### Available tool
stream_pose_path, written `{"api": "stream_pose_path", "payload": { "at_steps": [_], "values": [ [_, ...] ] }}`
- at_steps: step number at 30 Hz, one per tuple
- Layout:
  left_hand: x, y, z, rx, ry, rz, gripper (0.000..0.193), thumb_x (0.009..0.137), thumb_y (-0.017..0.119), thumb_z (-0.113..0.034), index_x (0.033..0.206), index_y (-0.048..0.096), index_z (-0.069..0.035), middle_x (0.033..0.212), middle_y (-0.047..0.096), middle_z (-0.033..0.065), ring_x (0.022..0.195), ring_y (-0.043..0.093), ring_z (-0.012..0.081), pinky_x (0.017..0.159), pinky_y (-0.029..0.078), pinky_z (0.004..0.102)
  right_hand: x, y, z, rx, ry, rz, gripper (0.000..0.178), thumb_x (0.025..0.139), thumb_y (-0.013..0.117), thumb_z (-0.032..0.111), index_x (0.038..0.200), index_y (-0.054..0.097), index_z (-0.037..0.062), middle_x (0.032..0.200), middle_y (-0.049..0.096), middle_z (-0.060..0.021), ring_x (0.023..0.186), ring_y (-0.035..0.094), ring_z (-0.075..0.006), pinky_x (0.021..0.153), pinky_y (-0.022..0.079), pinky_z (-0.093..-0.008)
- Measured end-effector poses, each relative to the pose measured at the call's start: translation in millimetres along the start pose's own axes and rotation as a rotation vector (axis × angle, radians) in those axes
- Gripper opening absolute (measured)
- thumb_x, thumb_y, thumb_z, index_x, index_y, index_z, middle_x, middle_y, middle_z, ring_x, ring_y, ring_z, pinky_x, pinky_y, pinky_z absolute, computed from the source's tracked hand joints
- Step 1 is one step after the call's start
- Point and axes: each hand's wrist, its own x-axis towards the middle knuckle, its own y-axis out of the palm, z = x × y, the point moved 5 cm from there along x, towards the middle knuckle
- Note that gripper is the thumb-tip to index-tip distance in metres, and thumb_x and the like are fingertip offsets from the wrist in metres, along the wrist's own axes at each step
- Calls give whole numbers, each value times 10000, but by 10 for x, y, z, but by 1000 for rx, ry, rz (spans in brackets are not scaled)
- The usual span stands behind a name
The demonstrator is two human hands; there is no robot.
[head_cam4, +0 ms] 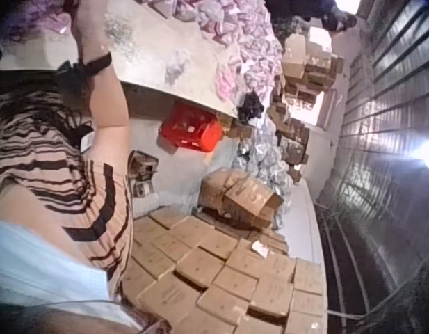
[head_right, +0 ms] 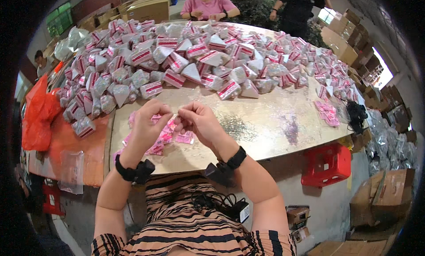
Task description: The person inserts small pink paper slips into clear plastic bags containing colorful beads. The person picks up a bag, opens it, inserts the slip, and places the bag on the table. The task is performed repeatedly in a warehouse setting.
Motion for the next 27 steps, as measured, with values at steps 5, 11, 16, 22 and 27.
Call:
{"api": "stream_pose_path", "payload": {
  "at_steps": [5,11,16,22,27],
  "values": [
    [117,80,-403,174,302,292,208,751,697,-67,948,635,-41,961,598,107,950,554,314,847,442,397,-297,-119,74,89,58,86,97,919,618,99,891,605,7,787,648,-86,629,619,-148,579,501,-262],
    [178,288,-613,371,526,512,344,764,685,-105,1099,608,-91,1075,579,98,1019,529,317,887,412,436,-438,-286,143,-124,144,16,92,872,658,82,830,649,1,726,646,-77,596,614,-139,554,486,-249],
    [160,464,-585,399,495,433,97,753,673,-98,763,607,-27,783,547,100,793,549,288,710,452,392,-495,-357,258,-402,65,-33,128,848,693,99,797,649,-10,704,659,-79,581,639,-126,502,484,-236],
    [214,733,-301,71,219,452,90,771,675,-75,746,658,10,736,615,85,713,603,263,633,473,353,-647,-353,399,-803,-173,-156,106,871,651,59,810,627,-24,715,651,-68,613,657,-148,522,504,-275],
    [349,1073,161,-499,-460,686,102,794,690,-76,806,699,25,743,678,63,701,639,146,668,502,278,-776,-225,545,-1673,-815,-103,103,776,634,19,867,587,16,757,561,-109,661,603,-271,573,503,-350]
  ]
}}
